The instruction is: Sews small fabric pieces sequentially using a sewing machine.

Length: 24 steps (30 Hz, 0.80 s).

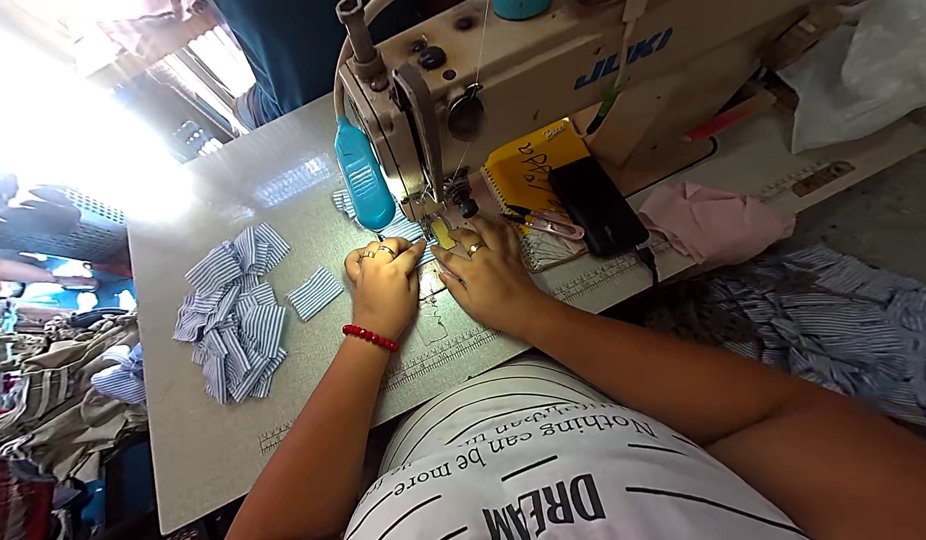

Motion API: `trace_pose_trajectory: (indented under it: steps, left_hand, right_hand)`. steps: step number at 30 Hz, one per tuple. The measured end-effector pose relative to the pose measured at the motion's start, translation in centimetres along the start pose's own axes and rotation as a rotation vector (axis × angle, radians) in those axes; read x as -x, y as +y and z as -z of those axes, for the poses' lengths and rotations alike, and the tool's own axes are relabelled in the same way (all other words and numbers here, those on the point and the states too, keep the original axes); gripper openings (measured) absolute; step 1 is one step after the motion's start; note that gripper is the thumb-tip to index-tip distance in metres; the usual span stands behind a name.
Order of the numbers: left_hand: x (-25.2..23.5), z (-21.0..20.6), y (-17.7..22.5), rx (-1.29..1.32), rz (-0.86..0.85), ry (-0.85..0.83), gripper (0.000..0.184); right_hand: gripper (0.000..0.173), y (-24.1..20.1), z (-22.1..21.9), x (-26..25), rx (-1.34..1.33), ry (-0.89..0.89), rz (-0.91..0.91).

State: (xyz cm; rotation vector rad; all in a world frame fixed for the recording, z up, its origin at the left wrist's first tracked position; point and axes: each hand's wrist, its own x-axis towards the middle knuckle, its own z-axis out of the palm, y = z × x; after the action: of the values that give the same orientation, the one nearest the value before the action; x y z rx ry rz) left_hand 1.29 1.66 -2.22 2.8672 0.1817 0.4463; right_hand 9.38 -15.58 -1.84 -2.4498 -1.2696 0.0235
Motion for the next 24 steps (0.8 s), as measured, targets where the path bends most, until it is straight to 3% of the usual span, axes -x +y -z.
trace_pose_trajectory:
  steps: [4,15,24]
  left_hand:
    - [-0.1,0.0,-0.2,-0.012,-0.025,0.002,0.034]
    - [-1.2,-0.2,-1.0,-0.033,0.038,-0.034,0.039]
    - [-2.0,-0.3,-0.9,-0.091,0.103,-0.032,0.040]
  right_hand:
    - [0.037,0.2,-0.3,0.2,-0.016,0.071,0.061]
    - [0.048,-0.4,0.1,-0.1,0.069,-0.062,-0.025]
    - [0.045,-0.2,-0.2,0.1,0.049,0.004,0.015]
